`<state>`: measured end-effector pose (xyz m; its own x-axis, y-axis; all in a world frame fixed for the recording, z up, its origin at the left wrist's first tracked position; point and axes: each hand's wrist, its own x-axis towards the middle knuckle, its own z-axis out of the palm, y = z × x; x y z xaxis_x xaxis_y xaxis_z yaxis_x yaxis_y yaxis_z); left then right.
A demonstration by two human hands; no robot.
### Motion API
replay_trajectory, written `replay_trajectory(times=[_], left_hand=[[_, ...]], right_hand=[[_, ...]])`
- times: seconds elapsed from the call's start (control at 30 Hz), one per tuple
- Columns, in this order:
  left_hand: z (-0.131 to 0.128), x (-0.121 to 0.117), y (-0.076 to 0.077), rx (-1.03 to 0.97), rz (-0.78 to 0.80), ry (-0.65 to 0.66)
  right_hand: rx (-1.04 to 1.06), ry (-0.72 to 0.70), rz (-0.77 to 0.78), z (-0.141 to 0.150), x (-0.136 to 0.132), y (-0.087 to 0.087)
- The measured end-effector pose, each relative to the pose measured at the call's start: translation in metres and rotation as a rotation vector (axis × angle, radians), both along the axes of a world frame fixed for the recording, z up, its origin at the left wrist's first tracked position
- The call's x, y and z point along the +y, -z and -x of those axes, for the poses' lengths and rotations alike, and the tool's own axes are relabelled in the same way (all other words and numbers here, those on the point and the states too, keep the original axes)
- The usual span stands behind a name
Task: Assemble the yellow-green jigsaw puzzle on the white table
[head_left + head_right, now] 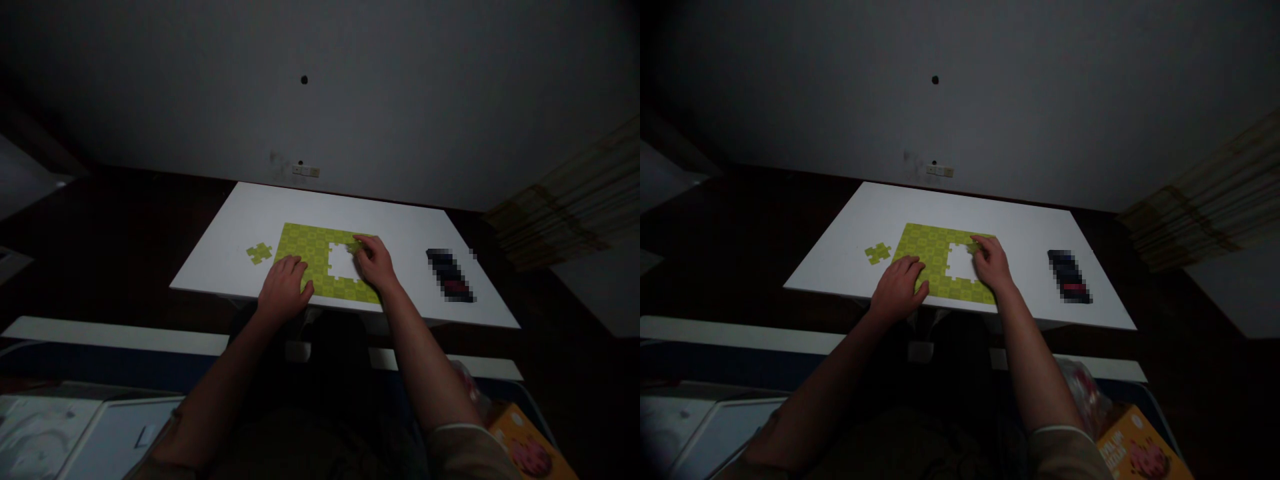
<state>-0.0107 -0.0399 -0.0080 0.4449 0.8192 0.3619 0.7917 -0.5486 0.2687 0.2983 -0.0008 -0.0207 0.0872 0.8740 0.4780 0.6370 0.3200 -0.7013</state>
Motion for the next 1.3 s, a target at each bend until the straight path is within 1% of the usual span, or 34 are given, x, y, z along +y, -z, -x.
replay_trajectory(times=[0.07, 0.2, 0.27, 0.5, 0.57, 0.77, 0.97, 1.3], left_hand=[[0.0002, 0.0003, 0.0001, 0.000, 0.002, -0.002], [0.0001, 0.0003, 0.0007, -0.016, 0.003, 0.003], [-0.0001, 0.0000, 0.0009, -0.018, 0.003, 0.002], [0.0000, -0.0003, -0.0006, -0.003, 0.006, 0.001], [0.0000, -0.0001, -0.0009, -0.001, 0.009, 0.002], [0.0001, -0.0006, -0.0001, -0.006, -0.002, 0.004], [0.0002, -0.0005, -0.0001, -0.007, 0.004, 0.004], [-0.0006, -0.0020, -0.0007, -0.028, 0.003, 0.003]], right_hand=[[0.015, 0.008, 0.000, -0.0002, 0.0002, -0.0001], [0.060, 0.021, 0.094, 0.0005, 0.0000, 0.0022], [0.061, 0.018, 0.113, 0.0006, -0.0001, 0.0035], [-0.016, 0.043, 0.147, 0.0018, -0.0002, 0.0024], [-0.033, 0.049, 0.143, 0.0023, 0.0001, 0.0018], [0.006, 0.083, 0.113, -0.0001, 0.0015, 0.0036], [-0.017, 0.059, 0.121, 0.0001, 0.0017, 0.0045], [-0.045, 0.042, 0.153, 0.0021, -0.0009, -0.0006]])
